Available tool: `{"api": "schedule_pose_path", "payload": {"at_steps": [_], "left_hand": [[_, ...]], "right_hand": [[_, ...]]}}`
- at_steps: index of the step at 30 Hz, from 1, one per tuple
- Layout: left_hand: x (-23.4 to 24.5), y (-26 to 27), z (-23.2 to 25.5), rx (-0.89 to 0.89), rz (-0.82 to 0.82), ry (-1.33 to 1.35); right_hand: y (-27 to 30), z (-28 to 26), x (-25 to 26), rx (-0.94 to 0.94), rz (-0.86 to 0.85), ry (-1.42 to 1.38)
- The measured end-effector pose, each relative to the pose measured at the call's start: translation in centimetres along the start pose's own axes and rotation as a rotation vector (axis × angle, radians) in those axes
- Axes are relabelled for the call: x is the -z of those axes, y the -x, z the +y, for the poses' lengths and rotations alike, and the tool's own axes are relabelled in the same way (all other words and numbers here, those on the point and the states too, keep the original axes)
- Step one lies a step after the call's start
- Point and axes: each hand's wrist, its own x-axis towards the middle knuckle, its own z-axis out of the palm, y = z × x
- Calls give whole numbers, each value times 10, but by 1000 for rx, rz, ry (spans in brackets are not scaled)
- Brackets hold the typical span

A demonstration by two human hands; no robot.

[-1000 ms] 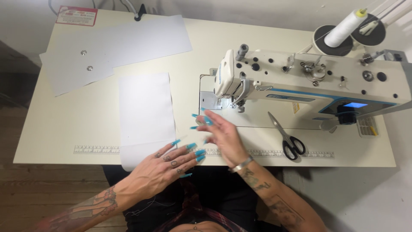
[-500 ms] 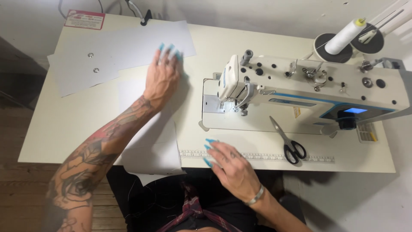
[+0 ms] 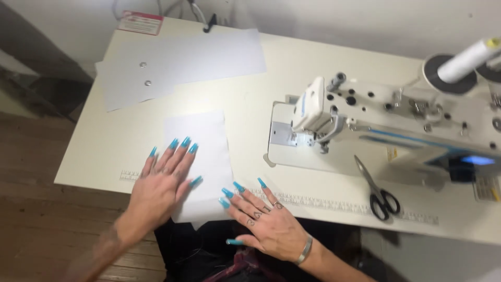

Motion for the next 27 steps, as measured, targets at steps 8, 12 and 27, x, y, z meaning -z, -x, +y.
{"api": "schedule_pose_path", "payload": {"at_steps": [8,12,27], "left_hand": [[-6,-15,54,-274,247,-148],[-6,-53,62,-292,160,5],[24,-161,76,-398,281,228]], "right_hand": [[66,7,14,-150,-27,93],[69,19,15,-344,-72,57],[50,18,3,-415,-19,84]]}}
